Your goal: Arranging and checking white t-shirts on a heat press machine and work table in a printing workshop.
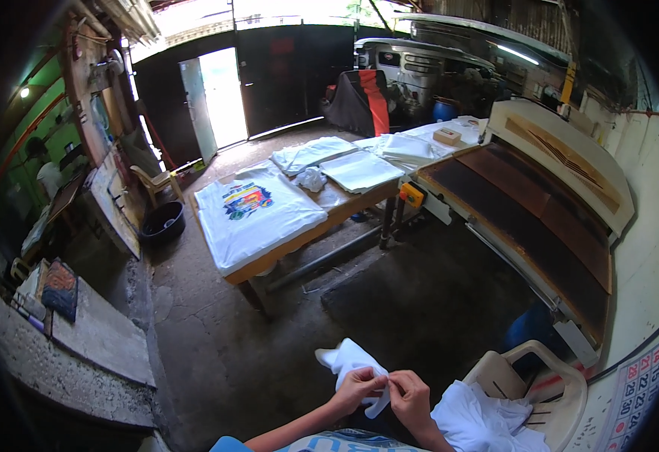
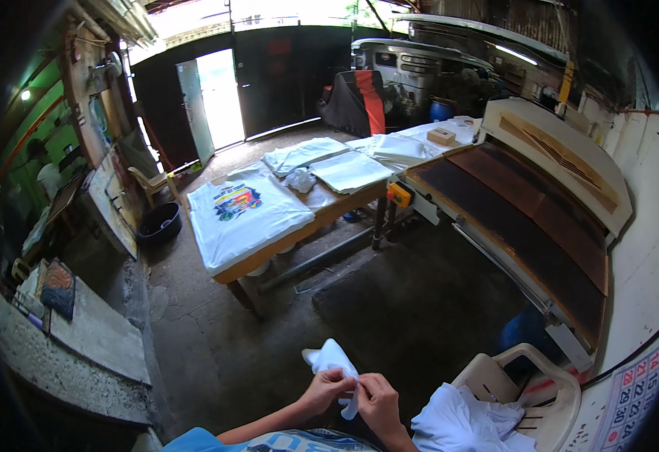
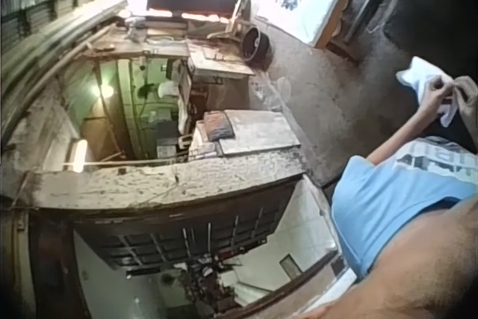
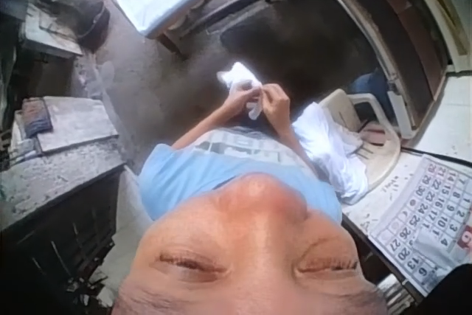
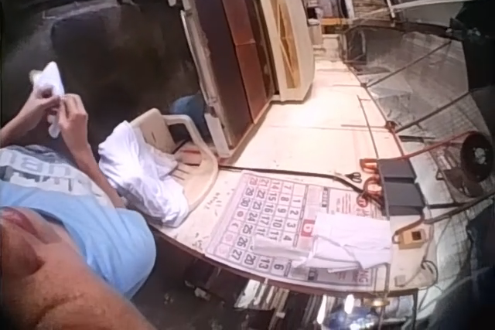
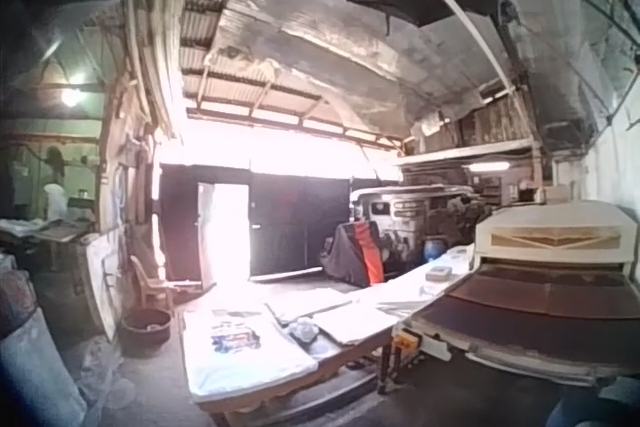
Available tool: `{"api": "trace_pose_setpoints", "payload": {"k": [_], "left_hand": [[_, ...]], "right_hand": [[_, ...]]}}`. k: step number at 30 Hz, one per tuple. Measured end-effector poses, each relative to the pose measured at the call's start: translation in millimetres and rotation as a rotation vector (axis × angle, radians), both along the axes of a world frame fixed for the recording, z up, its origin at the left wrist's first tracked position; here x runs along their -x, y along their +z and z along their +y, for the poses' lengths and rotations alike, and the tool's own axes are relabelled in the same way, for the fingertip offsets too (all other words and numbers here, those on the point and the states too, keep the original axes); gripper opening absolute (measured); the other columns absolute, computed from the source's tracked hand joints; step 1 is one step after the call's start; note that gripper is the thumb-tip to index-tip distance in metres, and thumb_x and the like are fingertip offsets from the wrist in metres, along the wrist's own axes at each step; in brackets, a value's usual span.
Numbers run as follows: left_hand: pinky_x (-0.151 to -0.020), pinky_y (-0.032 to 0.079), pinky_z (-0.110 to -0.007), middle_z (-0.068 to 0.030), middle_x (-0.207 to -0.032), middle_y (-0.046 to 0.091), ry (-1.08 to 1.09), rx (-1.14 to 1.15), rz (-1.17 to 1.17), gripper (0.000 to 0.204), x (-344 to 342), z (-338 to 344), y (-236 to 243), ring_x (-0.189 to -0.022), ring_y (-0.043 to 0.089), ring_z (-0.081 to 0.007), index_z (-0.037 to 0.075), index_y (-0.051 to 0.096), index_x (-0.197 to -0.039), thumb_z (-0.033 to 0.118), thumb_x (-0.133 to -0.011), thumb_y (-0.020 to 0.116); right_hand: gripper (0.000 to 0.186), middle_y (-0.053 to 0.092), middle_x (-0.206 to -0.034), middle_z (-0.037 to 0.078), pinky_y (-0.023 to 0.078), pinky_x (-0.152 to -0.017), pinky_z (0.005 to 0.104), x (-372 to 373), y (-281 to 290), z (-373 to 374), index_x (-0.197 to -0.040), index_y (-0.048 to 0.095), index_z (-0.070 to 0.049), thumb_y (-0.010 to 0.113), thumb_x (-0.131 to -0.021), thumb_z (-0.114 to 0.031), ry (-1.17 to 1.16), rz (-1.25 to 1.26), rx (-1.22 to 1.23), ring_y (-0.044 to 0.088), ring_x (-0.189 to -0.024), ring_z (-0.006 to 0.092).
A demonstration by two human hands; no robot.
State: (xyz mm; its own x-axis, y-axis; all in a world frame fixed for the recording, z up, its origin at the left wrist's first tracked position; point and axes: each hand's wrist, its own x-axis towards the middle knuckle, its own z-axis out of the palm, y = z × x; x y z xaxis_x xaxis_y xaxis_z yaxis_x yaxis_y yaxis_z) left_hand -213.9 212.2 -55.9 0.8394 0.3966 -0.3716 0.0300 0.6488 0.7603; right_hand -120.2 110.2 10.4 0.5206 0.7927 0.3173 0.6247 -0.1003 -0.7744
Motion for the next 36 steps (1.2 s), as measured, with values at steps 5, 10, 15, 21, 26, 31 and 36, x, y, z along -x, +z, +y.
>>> {"api": "trace_pose_setpoints", "payload": {"k": [5,10,15,21,26,31,36], "left_hand": [[-0.07,0.049,-0.031,-0.0055,-0.082,0.058,0.213,0.059,-0.266,0.017,-53.0,57.2,21.9,-0.078,0.057,-0.0151,0.007,0.054,-0.088,0.024,-0.086,0.051],[-0.075,0.045,-0.039,-0.0079,-0.08,0.06,0.477,0.257,-0.332,0.039,-112.6,170.5,58.9,-0.079,0.057,-0.0215,0.006,0.055,-0.078,0.041,-0.087,0.04],[-0.077,0.047,-0.041,-0.012,-0.088,0.061,0.622,0.151,-0.377,0.04,-139.0,283.5,76.1,-0.081,0.059,-0.0253,0.002,0.056,-0.088,0.038,-0.089,0.038],[-0.065,0.05,-0.035,-0.0065,-0.071,0.06,0.715,0.077,-0.329,0.037,-160.1,366.0,59.2,-0.064,0.059,-0.0198,0.009,0.054,-0.073,0.038,-0.089,0.039],[-0.06,0.049,-0.031,-0.001,-0.065,0.056,0.738,0.012,-0.505,0.031,-222.0,407.3,80.8,-0.06,0.056,-0.0152,0.013,0.051,-0.073,0.038,-0.089,0.041],[-0.055,0.047,-0.028,0.0014,-0.066,0.054,0.792,-0.125,-0.3,0.021,-332.5,395.2,114.6,-0.057,0.054,-0.011,0.014,0.053,-0.082,0.034,-0.087,0.046],[-0.051,0.049,-0.027,-0.002,-0.077,0.058,0.373,-0.151,-0.461,0.01,-425.3,360.8,146.5,-0.064,0.059,-0.0118,0.01,0.051,-0.086,0.019,-0.088,0.045]], "right_hand": [[0.004,0.055,-0.073,0.006,0.045,-0.056,0.0258,-74.7,-11.7,48.1,-0.08,0.053,-0.002,0.05,-0.081,-0.005,-0.217,0.553,-0.258,0.055,-0.064,0.014],[0.014,0.052,-0.074,0.003,0.045,-0.057,0.0254,-219.4,-21.1,51.8,-0.085,0.051,-0.005,0.04,-0.088,-0.013,-0.375,1.215,-0.815,0.052,-0.068,0.0115],[0.031,0.054,-0.08,0.006,0.043,-0.07,0.0263,-323.8,-44.3,-44.7,-0.086,0.053,0.0,0.039,-0.089,-0.027,-0.578,0.373,-0.682,0.052,-0.074,0.0128],[0.044,0.052,-0.102,0.013,0.04,-0.08,0.0296,-406.6,-55.0,-166.8,-0.103,0.049,0.003,0.048,-0.084,-0.037,-1.059,0.621,-1.2,0.051,-0.088,0.0176],[0.047,0.05,-0.106,0.013,0.038,-0.083,0.0302,-478.5,-34.9,-229.6,-0.106,0.047,0.003,0.05,-0.082,-0.037,-1.153,0.566,-1.181,0.049,-0.092,0.0185],[0.05,0.047,-0.109,0.014,0.037,-0.085,0.0307,-570.7,8.4,-291.4,-0.109,0.046,0.003,0.051,-0.081,-0.038,-1.151,0.427,-1.168,0.047,-0.096,0.0193],[0.053,0.045,-0.113,0.015,0.035,-0.088,0.0312,-668.3,114.8,-280.4,-0.112,0.044,0.003,0.053,-0.079,-0.038,-1.03,0.217,-1.095,0.045,-0.1,0.0202]]}}
